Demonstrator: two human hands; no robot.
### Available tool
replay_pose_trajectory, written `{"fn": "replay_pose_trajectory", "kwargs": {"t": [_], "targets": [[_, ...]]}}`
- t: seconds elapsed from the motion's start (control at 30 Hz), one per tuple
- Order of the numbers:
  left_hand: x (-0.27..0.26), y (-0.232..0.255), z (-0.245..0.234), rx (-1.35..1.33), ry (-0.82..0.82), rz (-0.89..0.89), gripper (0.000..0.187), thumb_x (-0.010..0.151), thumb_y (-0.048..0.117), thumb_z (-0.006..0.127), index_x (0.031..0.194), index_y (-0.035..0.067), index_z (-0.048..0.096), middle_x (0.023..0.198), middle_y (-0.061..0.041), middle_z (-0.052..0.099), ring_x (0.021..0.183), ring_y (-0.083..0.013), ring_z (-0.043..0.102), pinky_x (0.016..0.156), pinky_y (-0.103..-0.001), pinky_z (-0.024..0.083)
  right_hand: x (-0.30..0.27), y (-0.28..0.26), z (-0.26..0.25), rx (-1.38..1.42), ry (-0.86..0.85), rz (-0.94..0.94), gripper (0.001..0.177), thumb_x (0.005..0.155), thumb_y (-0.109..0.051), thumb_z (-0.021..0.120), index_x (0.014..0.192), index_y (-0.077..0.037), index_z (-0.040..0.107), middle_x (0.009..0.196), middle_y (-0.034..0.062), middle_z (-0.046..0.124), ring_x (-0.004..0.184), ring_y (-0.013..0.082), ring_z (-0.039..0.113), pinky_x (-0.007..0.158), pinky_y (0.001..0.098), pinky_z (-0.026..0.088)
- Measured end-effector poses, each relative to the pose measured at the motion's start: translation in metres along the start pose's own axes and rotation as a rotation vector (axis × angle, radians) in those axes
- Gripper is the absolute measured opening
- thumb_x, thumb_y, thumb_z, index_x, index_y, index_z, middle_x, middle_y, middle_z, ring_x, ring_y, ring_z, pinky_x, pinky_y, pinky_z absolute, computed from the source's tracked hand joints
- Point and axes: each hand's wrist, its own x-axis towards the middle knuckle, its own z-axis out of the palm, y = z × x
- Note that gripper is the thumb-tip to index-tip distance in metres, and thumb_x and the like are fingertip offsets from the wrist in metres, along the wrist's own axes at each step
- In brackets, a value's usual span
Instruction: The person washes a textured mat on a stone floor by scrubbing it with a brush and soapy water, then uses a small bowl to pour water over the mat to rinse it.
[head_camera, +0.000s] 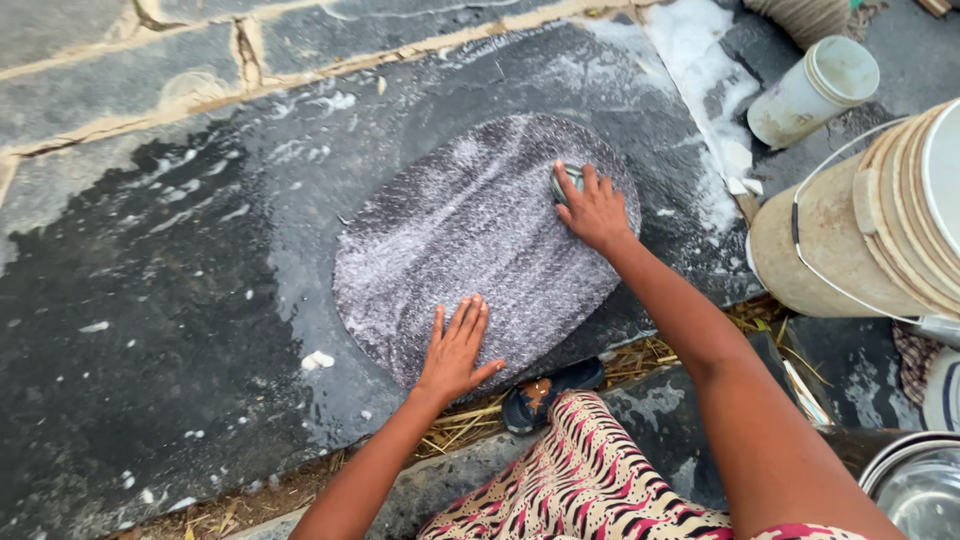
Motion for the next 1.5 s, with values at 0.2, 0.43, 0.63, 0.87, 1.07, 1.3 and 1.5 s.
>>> {"fn": "replay_pose_trajectory", "kwargs": {"t": [0.2, 0.43, 0.63, 0.87, 1.07, 1.3, 1.5], "targets": [[0.003, -0.028, -0.007, -0.095, -0.171, 0.064, 0.101, 0.085, 0.058, 0.07, 0.16, 0.008, 0.025, 0.168, -0.012, 0.021, 0.156, -0.0278, 0.015, 0.124, -0.056, 0.009, 0.007, -0.013, -0.017, 0.032, -0.308, 0.178, 0.081, 0.097, -0.048, 0.058, 0.161, -0.046, 0.009, 0.157, 0.0171, 0.027, 0.13, 0.0478, 0.043, 0.094, 0.0656, 0.049], [0.018, -0.038, -0.017, 0.051, -0.463, -0.1, 0.126, 0.074, 0.059, 0.082, 0.162, 0.008, 0.008, 0.171, -0.015, 0.004, 0.157, -0.0304, 0.001, 0.122, -0.067, 0.002, -0.015, -0.057, -0.036, -0.022, -0.48, 0.148, 0.079, 0.101, -0.046, 0.05, 0.165, -0.033, 0.005, 0.159, 0.0278, 0.025, 0.136, 0.052, 0.041, 0.095, 0.0584, 0.055], [0.037, -0.039, -0.034, 0.06, -0.416, -0.121, 0.154, 0.055, 0.069, 0.09, 0.162, 0.004, -0.001, 0.169, -0.024, -0.01, 0.157, -0.0405, -0.011, 0.116, -0.075, -0.006, -0.072, -0.105, -0.052, -0.02, -0.492, -0.026, 0.078, 0.099, -0.053, 0.051, 0.163, -0.027, 0.014, 0.159, 0.0299, 0.024, 0.137, 0.0521, 0.04, 0.094, 0.0543, 0.056], [0.068, -0.023, -0.047, 0.181, -0.498, -0.154, 0.178, 0.034, 0.057, 0.101, 0.163, 0.009, -0.012, 0.169, -0.027, -0.018, 0.155, -0.0476, -0.018, 0.114, -0.076, -0.008, -0.11, -0.118, -0.054, -0.019, -0.305, -0.246, 0.089, 0.092, -0.047, 0.065, 0.163, -0.031, 0.014, 0.152, 0.0268, 0.034, 0.12, 0.0435, 0.053, 0.084, 0.0516, 0.059], [0.063, -0.038, -0.057, -0.031, -0.588, -0.302, 0.179, 0.033, 0.06, 0.1, 0.162, 0.02, -0.017, 0.167, -0.023, -0.027, 0.152, -0.0457, -0.029, 0.112, -0.078, -0.014, -0.086, -0.083, -0.047, -0.062, -0.331, -0.519, 0.083, 0.095, -0.053, 0.062, 0.161, -0.04, 0.013, 0.153, 0.0216, 0.035, 0.112, 0.0373, 0.056, 0.085, 0.0473, 0.059], [0.08, -0.042, -0.051, -0.053, -0.703, -0.307, 0.184, 0.033, 0.063, 0.101, 0.161, 0.02, -0.024, 0.163, -0.025, -0.035, 0.146, -0.0474, -0.037, 0.106, -0.08, -0.02, -0.02, -0.007, -0.044, -0.089, -0.384, -0.712, 0.074, 0.098, -0.055, 0.049, 0.159, -0.045, 0.009, 0.156, 0.0173, 0.036, 0.12, 0.0348, 0.059, 0.088, 0.04, 0.062], [0.087, -0.041, -0.052, -0.032, -0.708, -0.317, 0.184, 0.03, 0.064, 0.1, 0.161, 0.02, -0.022, 0.165, -0.023, -0.034, 0.148, -0.0484, -0.035, 0.105, -0.082, -0.018, 0.002, 0.002, -0.04, -0.124, -0.392, -0.36, 0.083, 0.097, -0.054, 0.057, 0.161, -0.034, 0.007, 0.146, 0.0267, 0.035, 0.115, 0.0446, 0.057, 0.078, 0.0458, 0.063]]}}
